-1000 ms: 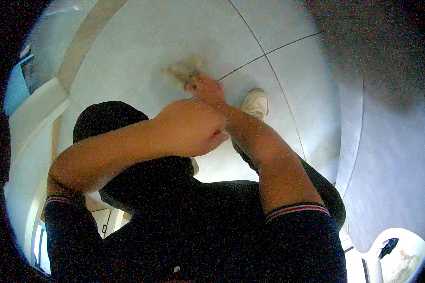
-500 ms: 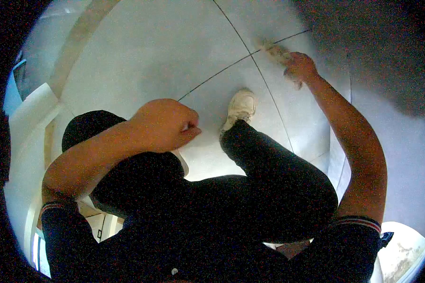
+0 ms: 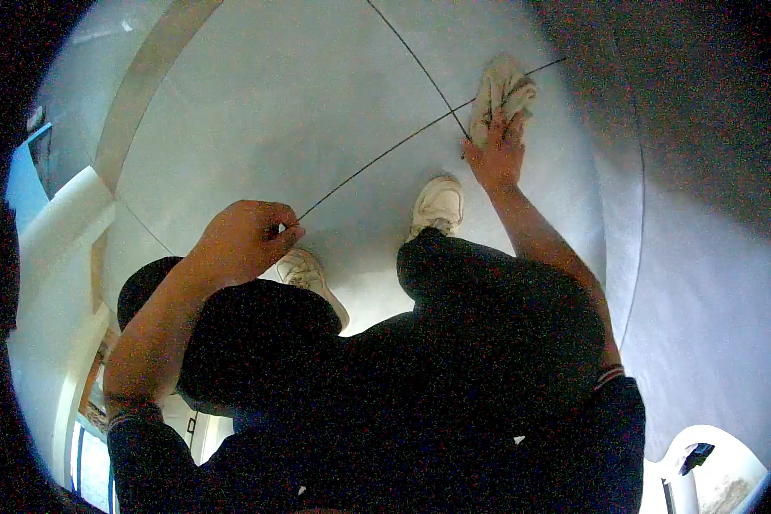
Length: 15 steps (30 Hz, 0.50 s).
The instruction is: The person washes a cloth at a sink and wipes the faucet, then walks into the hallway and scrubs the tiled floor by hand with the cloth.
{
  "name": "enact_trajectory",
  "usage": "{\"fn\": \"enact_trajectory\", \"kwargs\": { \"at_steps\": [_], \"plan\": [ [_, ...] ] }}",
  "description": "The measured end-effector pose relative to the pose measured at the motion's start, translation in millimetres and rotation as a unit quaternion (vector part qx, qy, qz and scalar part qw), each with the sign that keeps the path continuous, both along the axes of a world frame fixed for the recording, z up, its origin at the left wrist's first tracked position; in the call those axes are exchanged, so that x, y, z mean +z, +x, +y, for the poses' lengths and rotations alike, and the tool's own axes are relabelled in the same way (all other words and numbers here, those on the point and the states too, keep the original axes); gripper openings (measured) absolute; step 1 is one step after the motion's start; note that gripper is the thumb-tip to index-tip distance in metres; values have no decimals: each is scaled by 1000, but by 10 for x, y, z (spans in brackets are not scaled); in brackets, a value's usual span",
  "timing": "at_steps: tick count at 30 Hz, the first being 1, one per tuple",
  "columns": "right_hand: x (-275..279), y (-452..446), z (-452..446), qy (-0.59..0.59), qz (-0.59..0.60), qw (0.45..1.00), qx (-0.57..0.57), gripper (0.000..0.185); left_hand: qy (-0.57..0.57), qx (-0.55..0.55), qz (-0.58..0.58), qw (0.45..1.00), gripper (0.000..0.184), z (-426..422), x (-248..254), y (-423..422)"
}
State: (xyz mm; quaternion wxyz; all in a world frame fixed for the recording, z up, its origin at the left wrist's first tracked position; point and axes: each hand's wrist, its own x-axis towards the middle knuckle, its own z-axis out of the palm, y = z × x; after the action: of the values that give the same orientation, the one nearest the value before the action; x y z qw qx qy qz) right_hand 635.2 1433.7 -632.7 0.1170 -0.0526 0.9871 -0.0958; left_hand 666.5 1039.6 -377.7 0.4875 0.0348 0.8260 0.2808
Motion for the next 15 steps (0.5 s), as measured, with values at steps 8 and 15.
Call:
{"fn": "enact_trajectory", "kwargs": {
  "at_steps": [8, 15],
  "plan": [
    [-515, -1255, -60, 20, 109, 989, 101, 68, -25, 70, -44, 996, 24, -3, 234, 54],
    [-756, -3037, -985, 177, 202, 938, 221, 54, -67, 179, -76, 979, 26, -129, 461, 347]
  ]
}}
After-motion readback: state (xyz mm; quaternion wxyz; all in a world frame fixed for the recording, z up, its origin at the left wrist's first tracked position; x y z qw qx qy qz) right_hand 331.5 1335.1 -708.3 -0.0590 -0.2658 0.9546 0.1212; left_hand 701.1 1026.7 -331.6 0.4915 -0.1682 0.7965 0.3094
